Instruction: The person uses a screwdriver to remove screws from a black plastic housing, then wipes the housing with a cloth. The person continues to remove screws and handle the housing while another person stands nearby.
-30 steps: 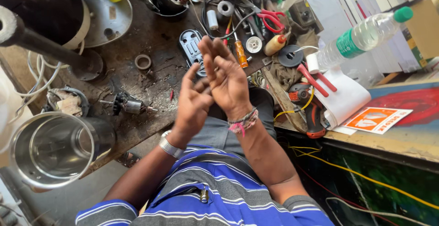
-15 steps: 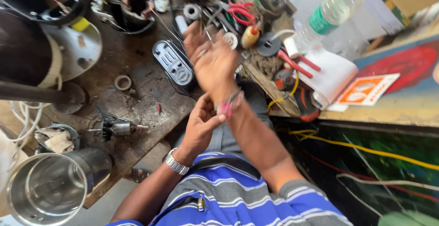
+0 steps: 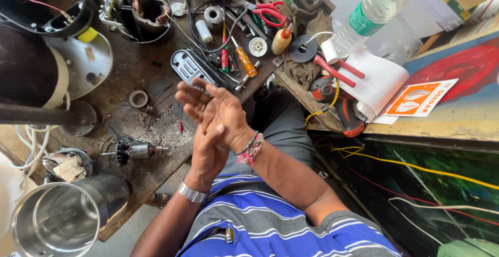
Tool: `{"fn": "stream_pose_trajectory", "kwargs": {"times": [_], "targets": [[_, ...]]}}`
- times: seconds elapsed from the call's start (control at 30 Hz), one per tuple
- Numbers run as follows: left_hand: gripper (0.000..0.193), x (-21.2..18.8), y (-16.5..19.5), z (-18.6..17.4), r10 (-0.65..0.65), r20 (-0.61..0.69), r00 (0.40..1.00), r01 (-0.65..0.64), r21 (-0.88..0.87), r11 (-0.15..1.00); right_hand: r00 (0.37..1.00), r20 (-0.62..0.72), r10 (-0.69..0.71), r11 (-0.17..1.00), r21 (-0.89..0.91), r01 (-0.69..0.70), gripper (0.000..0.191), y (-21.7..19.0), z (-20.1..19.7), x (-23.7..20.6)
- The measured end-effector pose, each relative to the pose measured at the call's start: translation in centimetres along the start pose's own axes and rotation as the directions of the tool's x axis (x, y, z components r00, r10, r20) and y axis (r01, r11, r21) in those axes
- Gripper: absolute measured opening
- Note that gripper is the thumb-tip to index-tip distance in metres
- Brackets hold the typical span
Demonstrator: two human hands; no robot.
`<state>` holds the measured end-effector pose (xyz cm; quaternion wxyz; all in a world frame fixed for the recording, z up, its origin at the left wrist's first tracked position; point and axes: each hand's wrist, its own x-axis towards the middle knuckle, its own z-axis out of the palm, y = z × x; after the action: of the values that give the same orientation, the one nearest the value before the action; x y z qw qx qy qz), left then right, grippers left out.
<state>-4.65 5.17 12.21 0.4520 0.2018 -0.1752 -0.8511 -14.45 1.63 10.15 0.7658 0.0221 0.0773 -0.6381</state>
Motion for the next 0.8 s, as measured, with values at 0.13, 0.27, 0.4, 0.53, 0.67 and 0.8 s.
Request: {"fn": "stream_pose_trajectory", "kwargs": {"times": [0.13,0.27,0.4,0.53,0.67,0.8], "targets": [[0.085,-0.7,0.6,0.1,-0.064,0.028,0.998,0.066,-0.062,0.996,1.0,0.024,0.007,0.999,-0.035,-0.006,0.042,1.1,1.4,-0.1],[0.083,-0.7,0.3,-0.1,-0.118,0.034,0.992,0.121,-0.118,0.986,0.999,0.039,0.011,1.0,-0.011,-0.01,0.042,1.0,1.3,0.0],[0.084,-0.6,0.0,-0.4,-0.185,0.077,0.98,0.193,-0.115,0.974,0.999,0.029,-0.035,0.998,-0.06,0.037,0.039,0.7,0.8,0.2],[0.083,-0.5,-0.7,-0.3,-0.181,0.133,0.974,0.184,-0.013,0.983,0.998,0.06,-0.036,0.999,-0.019,0.037,0.035,0.6,0.9,2.7],[0.075,-0.6,-0.8,-0.6,-0.201,0.129,0.971,0.203,-0.005,0.979,0.992,0.036,-0.125,0.983,-0.134,0.128,0.025,0.4,0.8,4.2],[0.07,-1.0,-0.6,-1.4,-0.231,0.155,0.961,0.209,0.142,0.967,0.975,-0.066,-0.211,0.93,-0.321,0.18,0.018,0.2,0.4,2.5]]}}
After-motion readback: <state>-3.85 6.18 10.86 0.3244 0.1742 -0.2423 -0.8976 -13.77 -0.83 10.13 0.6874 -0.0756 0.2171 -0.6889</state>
